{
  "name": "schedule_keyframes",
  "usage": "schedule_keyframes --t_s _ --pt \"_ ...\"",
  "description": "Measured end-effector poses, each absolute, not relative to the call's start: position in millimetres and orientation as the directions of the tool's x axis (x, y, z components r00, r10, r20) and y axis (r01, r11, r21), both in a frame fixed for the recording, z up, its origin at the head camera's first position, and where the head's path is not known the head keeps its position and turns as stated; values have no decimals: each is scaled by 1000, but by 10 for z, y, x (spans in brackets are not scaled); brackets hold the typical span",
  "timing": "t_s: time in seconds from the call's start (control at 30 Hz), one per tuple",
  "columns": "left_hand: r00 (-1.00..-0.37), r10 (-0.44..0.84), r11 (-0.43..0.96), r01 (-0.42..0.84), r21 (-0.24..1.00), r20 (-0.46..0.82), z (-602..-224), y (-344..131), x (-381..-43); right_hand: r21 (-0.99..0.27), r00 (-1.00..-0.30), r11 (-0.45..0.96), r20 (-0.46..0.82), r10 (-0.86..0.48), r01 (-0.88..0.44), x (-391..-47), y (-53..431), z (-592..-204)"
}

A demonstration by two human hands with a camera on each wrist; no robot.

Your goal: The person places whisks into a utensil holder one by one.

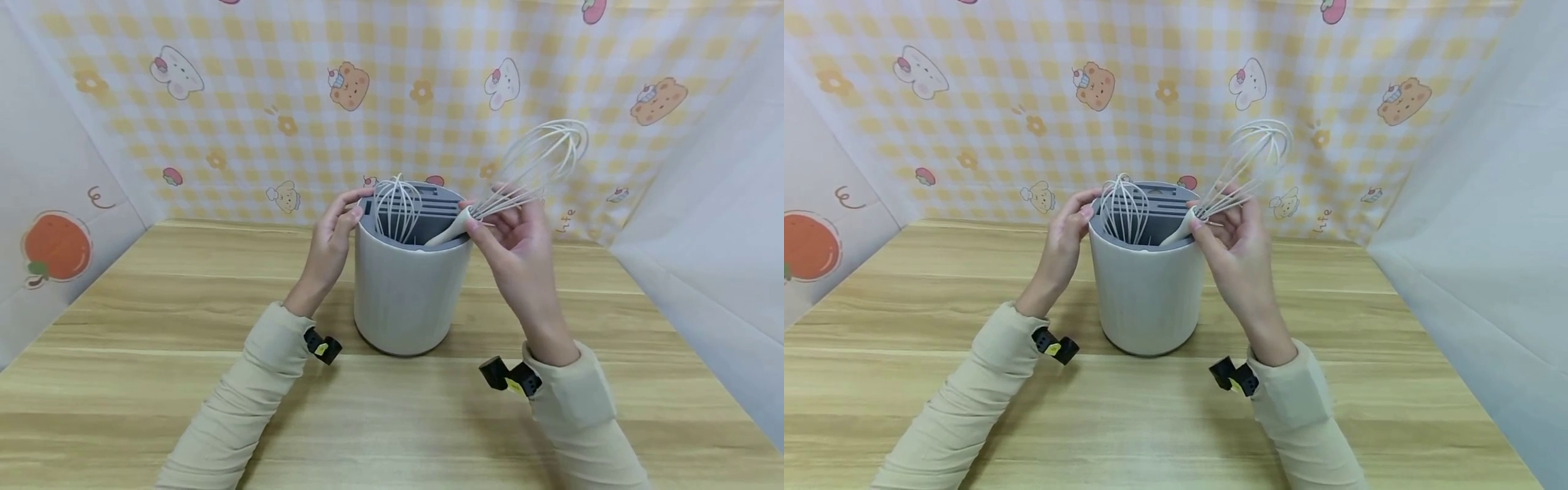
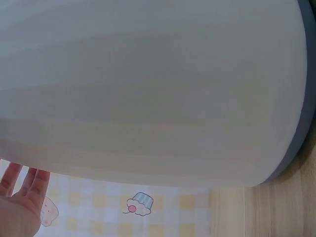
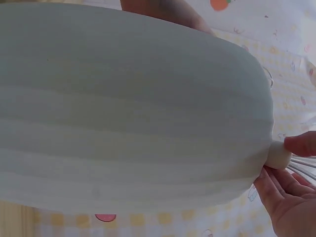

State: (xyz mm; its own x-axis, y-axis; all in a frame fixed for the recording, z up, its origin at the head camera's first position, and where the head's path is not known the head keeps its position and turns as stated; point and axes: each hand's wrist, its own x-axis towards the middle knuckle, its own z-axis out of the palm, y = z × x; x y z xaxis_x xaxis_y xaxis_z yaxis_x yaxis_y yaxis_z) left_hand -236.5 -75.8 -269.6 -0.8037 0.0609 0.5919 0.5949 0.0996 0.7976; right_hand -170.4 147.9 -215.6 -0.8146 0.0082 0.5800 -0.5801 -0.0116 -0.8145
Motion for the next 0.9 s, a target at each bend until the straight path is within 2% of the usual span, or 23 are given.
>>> schedule_keyframes --t_s 0.13,0.37,0.67,0.9 --pt "-797 64 109 604 790 601 -2685 -759 -2367 -809 -815 106 579 -22 -578 -1707 1465 -2127" --pt "-796 66 130 605 785 602 -2686 -756 -2371 -827 -850 207 525 -45 -522 -1705 1436 -2043" --pt "-792 65 124 611 782 608 -2699 -744 -2365 -839 -862 220 506 -22 -498 -1688 1415 -2019" --pt "-797 60 134 603 786 601 -2700 -751 -2356 -824 -841 188 540 -26 -534 -1690 1407 -2026"
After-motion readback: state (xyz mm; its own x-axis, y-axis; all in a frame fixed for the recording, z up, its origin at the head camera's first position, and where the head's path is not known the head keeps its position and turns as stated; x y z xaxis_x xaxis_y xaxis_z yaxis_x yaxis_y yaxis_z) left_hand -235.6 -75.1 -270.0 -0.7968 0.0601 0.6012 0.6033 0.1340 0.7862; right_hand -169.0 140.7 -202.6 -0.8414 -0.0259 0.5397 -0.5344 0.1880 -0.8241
